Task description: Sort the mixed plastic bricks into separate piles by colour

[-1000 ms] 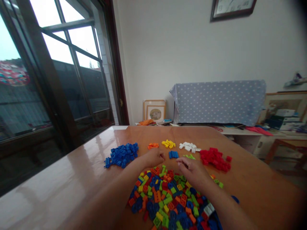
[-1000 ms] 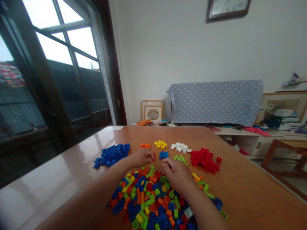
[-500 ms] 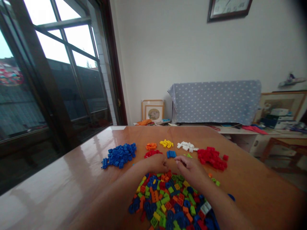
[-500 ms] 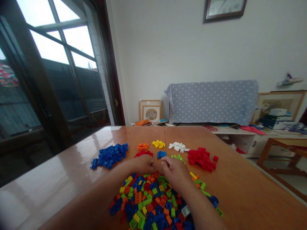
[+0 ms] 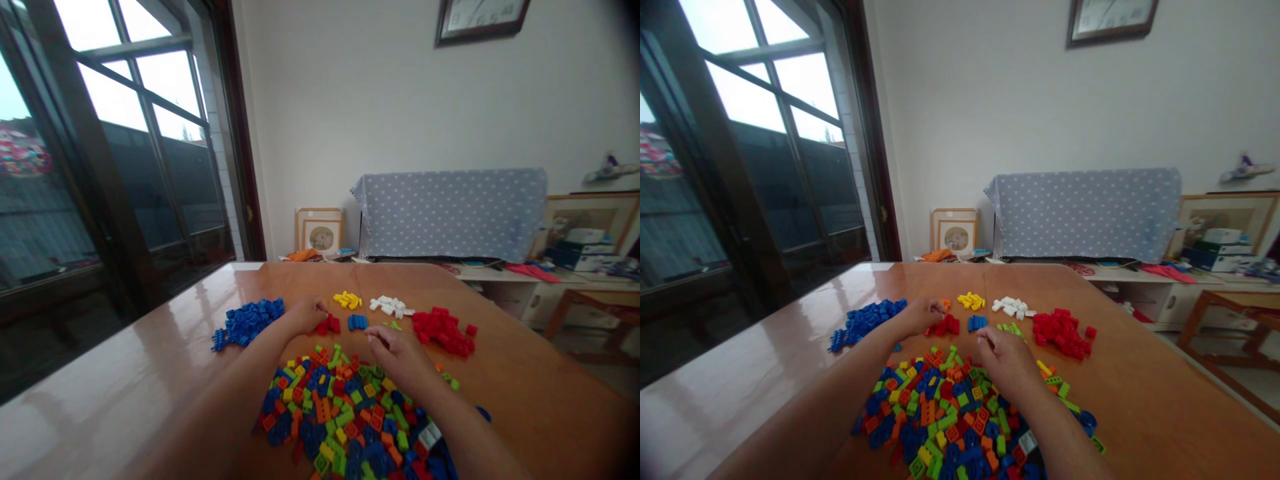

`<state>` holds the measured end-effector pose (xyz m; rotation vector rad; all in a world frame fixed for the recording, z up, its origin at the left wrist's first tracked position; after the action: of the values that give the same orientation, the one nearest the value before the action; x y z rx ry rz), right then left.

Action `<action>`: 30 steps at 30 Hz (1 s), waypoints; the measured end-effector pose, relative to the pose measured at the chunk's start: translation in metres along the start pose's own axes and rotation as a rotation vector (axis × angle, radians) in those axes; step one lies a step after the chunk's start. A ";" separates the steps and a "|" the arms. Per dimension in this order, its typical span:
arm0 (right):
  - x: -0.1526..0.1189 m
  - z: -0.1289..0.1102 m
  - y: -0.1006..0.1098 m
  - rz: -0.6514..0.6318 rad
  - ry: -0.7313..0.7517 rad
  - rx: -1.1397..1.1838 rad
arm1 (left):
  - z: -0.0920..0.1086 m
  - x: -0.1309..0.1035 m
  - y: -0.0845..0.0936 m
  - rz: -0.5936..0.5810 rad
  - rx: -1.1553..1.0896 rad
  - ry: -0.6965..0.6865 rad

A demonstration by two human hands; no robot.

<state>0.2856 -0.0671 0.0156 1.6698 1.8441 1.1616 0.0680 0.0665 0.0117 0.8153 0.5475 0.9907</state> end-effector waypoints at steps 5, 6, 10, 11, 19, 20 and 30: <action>0.000 0.000 0.000 0.006 0.009 0.009 | -0.027 0.001 0.011 0.165 0.027 0.112; 0.000 0.000 0.000 0.008 0.014 0.014 | -0.030 0.000 0.011 0.172 0.031 0.123; 0.000 -0.001 0.000 0.000 0.012 0.027 | -0.033 -0.002 0.007 0.167 0.042 0.135; 0.000 -0.001 0.000 -0.001 0.011 0.025 | -0.033 -0.002 0.007 0.168 0.044 0.135; -0.001 -0.001 0.000 -0.001 0.013 0.023 | -0.036 -0.003 0.015 0.193 0.071 0.125; -0.001 -0.001 0.000 0.001 0.017 0.023 | -0.038 -0.005 0.017 0.196 0.075 0.123; 0.000 -0.001 -0.003 -0.021 0.007 0.018 | -0.055 -0.032 0.030 0.151 0.113 0.147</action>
<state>0.2830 -0.0668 0.0134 1.6543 1.8772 1.1475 -0.0017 0.0662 0.0049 0.8994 0.6803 1.1727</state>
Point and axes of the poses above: each hand's wrist, its own x-axis towards the middle knuckle, its own y-axis out of the back of the hand, z = x × y, the point moved 2 cm from there along x, towards the middle knuckle, and after that the axes turned 10 degrees about -z, right-handed, at the moved point
